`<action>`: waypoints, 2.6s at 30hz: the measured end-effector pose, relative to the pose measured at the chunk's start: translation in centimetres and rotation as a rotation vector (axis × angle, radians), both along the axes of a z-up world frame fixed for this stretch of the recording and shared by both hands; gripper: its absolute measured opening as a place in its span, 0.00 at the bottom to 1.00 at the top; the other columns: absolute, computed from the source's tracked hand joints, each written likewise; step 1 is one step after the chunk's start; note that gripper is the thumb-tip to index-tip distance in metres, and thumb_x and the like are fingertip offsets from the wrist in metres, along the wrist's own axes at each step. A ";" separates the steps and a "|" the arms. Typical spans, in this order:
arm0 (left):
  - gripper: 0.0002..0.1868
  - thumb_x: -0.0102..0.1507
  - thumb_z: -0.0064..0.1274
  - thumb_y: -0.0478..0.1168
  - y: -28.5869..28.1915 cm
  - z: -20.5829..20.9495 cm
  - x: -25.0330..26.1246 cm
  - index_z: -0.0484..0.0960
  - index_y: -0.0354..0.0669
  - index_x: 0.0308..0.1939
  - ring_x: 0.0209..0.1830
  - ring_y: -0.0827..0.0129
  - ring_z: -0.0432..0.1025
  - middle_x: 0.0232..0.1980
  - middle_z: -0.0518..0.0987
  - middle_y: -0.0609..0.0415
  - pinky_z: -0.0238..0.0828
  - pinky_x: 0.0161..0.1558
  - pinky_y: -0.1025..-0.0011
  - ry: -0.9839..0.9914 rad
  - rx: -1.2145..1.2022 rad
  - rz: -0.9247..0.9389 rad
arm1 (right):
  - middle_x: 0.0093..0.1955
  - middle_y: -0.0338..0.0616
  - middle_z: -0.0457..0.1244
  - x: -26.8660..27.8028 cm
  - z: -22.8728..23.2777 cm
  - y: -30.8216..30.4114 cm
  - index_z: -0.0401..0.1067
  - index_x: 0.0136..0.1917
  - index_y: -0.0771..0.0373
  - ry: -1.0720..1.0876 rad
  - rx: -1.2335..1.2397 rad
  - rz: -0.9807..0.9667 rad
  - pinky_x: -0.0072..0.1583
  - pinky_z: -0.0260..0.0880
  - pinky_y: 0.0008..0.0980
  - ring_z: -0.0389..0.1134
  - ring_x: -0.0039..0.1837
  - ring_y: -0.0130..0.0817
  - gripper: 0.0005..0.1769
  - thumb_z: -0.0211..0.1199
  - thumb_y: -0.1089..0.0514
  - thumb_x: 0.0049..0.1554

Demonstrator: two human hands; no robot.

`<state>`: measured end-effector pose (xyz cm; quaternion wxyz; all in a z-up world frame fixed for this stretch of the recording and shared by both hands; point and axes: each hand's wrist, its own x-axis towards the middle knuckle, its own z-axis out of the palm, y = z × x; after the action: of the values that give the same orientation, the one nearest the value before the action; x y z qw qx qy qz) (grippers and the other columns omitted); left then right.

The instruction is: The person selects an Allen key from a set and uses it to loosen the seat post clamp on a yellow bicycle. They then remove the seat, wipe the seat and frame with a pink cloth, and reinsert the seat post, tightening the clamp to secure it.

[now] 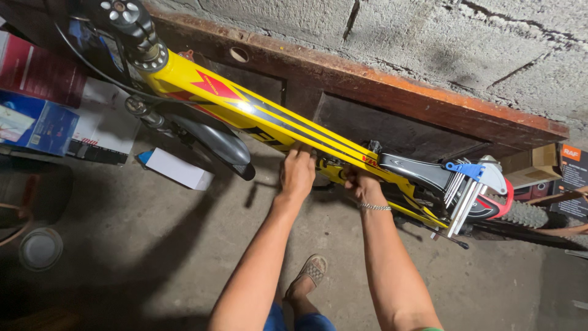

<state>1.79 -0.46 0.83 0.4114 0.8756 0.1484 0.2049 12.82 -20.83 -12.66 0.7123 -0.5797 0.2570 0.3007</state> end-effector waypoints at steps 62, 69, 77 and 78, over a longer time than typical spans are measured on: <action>0.15 0.60 0.51 0.32 1.3 -3.7 0.5 0.76 0.28 0.50 0.46 0.35 0.71 0.41 0.78 0.30 0.66 0.50 0.45 0.099 -0.083 -0.116 | 0.64 0.47 0.64 -5.2 -4.1 11.2 0.57 0.73 0.61 -0.479 -0.639 -0.884 0.59 0.73 0.38 0.69 0.57 0.38 0.41 0.73 0.69 0.51; 0.09 0.61 0.53 0.36 2.0 -2.4 0.8 0.81 0.30 0.40 0.45 0.38 0.74 0.40 0.80 0.31 0.68 0.50 0.46 0.205 0.017 -0.137 | 0.67 0.52 0.62 -4.9 -5.0 11.8 0.59 0.70 0.64 -0.715 -0.295 -1.073 0.63 0.74 0.39 0.66 0.64 0.38 0.37 0.71 0.73 0.52; 0.11 0.65 0.54 0.41 3.4 0.8 1.0 0.85 0.34 0.40 0.45 0.38 0.77 0.41 0.81 0.32 0.73 0.52 0.49 0.473 0.026 -0.191 | 0.58 0.53 0.67 -5.4 -1.4 12.5 0.52 0.74 0.62 -0.508 -0.793 -0.864 0.58 0.72 0.43 0.70 0.54 0.42 0.42 0.73 0.66 0.54; 0.11 0.64 0.54 0.40 3.9 1.1 1.2 0.84 0.34 0.42 0.45 0.37 0.76 0.41 0.81 0.32 0.73 0.51 0.49 0.448 0.035 -0.197 | 0.55 0.54 0.68 -5.2 -1.7 12.4 0.49 0.77 0.61 -0.447 -0.815 -0.831 0.58 0.72 0.44 0.70 0.53 0.43 0.44 0.72 0.65 0.56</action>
<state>2.99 3.40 1.90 0.3708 0.9165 0.1461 -0.0332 7.59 -8.42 -14.36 0.5277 -0.7056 0.4000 -0.2523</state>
